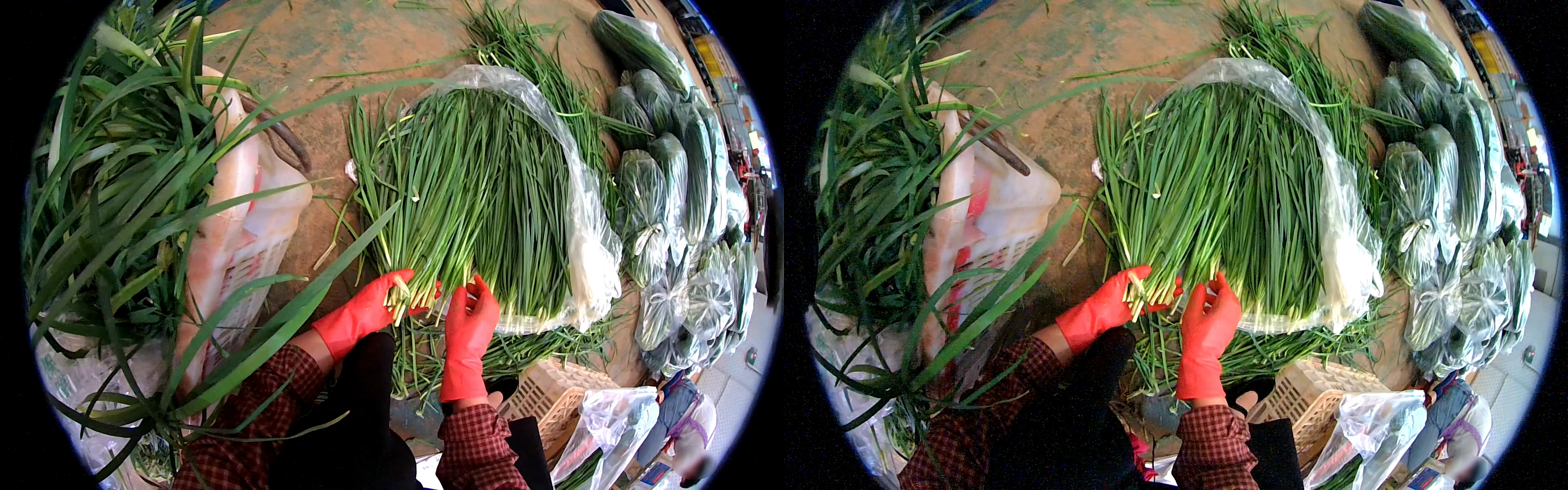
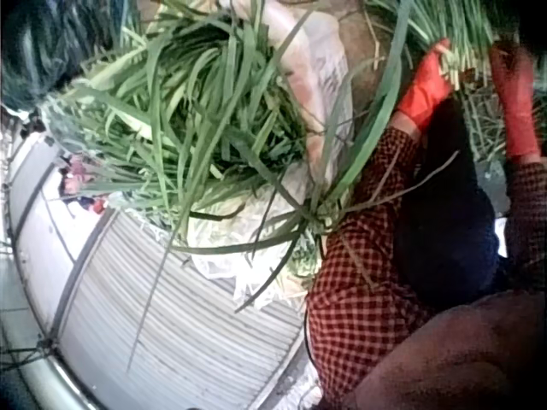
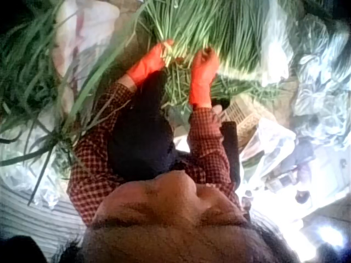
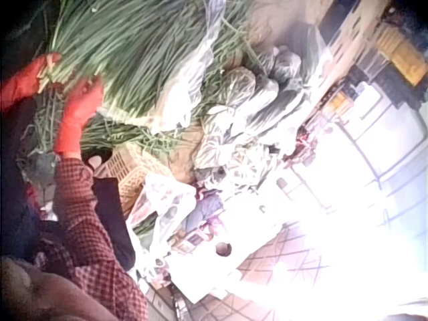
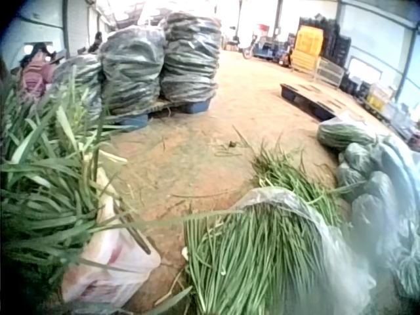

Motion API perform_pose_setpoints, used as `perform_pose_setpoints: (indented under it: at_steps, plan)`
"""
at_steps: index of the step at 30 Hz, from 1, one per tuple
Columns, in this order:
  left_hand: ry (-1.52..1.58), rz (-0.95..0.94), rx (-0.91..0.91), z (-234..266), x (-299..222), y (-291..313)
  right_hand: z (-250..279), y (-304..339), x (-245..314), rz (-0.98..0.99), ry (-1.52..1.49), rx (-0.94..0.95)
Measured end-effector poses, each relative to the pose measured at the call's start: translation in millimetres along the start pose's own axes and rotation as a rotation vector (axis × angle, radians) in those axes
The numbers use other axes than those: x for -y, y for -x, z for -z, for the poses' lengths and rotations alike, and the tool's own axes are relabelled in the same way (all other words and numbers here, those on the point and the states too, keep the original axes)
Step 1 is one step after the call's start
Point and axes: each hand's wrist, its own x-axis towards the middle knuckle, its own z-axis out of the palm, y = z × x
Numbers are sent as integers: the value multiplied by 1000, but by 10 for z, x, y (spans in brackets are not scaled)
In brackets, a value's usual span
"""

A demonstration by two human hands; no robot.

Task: The person sorts bunches of green chives and places them into plastic bags by hand while sitting in an agricultural warehouse. They gather the chives, align the ends, and tuck them into clear plastic bags.

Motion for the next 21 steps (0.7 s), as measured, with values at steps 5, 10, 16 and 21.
perform_pose_setpoints:
  at_steps: [5, 10, 16, 21]
  plan:
    - [-132, -90, -157, 67, 27, 47, -184, -142, 330, -251, 178, 300]
    - [-229, -124, -185, -167, 58, 92, -252, -365, 232, -500, -381, 455]
    - [-253, -119, -274, -79, 90, 50, -228, -125, -7, -555, -593, 268]
    - [-252, -94, -269, 55, 52, 26, -300, -195, 236, -620, -366, 490]
